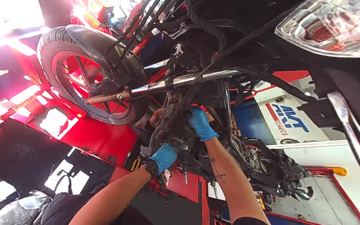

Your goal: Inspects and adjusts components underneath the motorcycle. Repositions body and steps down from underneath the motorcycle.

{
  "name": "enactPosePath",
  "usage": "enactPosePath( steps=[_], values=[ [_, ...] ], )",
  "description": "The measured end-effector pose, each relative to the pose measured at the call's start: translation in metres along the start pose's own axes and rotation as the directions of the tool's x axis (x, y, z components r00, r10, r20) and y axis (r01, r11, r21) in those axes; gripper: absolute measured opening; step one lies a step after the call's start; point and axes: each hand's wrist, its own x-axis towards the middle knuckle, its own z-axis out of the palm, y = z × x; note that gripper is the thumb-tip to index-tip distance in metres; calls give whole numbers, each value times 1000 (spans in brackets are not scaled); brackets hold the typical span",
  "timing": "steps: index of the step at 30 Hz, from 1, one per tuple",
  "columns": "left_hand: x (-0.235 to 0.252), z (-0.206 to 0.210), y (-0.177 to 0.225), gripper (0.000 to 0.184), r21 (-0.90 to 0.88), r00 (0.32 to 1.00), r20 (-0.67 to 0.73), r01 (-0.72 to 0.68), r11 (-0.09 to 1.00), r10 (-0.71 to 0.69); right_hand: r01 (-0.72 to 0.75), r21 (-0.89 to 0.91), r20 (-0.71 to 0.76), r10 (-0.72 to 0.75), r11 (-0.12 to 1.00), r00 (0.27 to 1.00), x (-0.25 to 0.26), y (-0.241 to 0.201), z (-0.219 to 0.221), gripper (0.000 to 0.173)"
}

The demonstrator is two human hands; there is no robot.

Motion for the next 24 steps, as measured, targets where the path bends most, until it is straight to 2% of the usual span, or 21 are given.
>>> enactPosePath(
  steps=[4, 6, 7, 8, 10, 11, 14, 17, 19, 20, 22, 24],
  values=[
    [7, 10, -3, 34, 9, 999, -39, -15, 1000, 15, -13, -55, -17, 12, 998, 1000, 0, -4, -4, 26],
    [24, 39, -8, 27, -9, 977, -211, -20, 1000, 18, -29, -86, -26, 27, 996, 999, -1, -2, 0, 24],
    [28, 45, -9, 25, -12, 967, -253, -21, 1000, 17, -26, -86, -28, 24, 996, 999, -1, -1, 1, 24],
    [24, 40, -8, 27, -7, 976, -218, -21, 1000, 19, -16, -68, -38, 14, 998, 999, -1, 0, 2, 24],
    [8, 10, -3, 35, 1, 999, -38, -13, 1000, 13, 31, 13, -69, -30, 999, 997, -2, 2, 3, 25],
    [5, 4, -1, 36, -1, 1000, -13, -10, 1000, 10, 41, 39, -57, -39, 998, 998, -2, 2, 1, 27],
    [9, 10, -2, 34, -6, 999, -46, -5, 1000, 4, 37, 44, -52, -35, 998, 998, -2, 1, -3, 27],
    [7, 7, 0, 35, 22, 1000, -29, 3, 1000, -2, -9, -84, -53, 5, 996, 999, -4, -1, -3, 22],
    [6, 6, 1, 35, 31, 1000, -26, 4, 1000, -3, -37, -101, -61, 30, 994, 998, -4, 0, 0, 24],
    [9, 12, -1, 34, 26, 999, -52, 3, 1000, -2, -28, -64, -73, 23, 998, 997, -3, 3, 1, 24],
    [26, 39, -7, 27, -9, 978, -208, -4, 1000, 2, 5, 18, -72, -4, 1000, 997, -1, 8, 3, 25],
    [33, 51, -9, 24, -24, 966, -259, -7, 1000, 0, 6, 70, -35, -4, 998, 999, -1, 5, -1, 28]
  ],
)
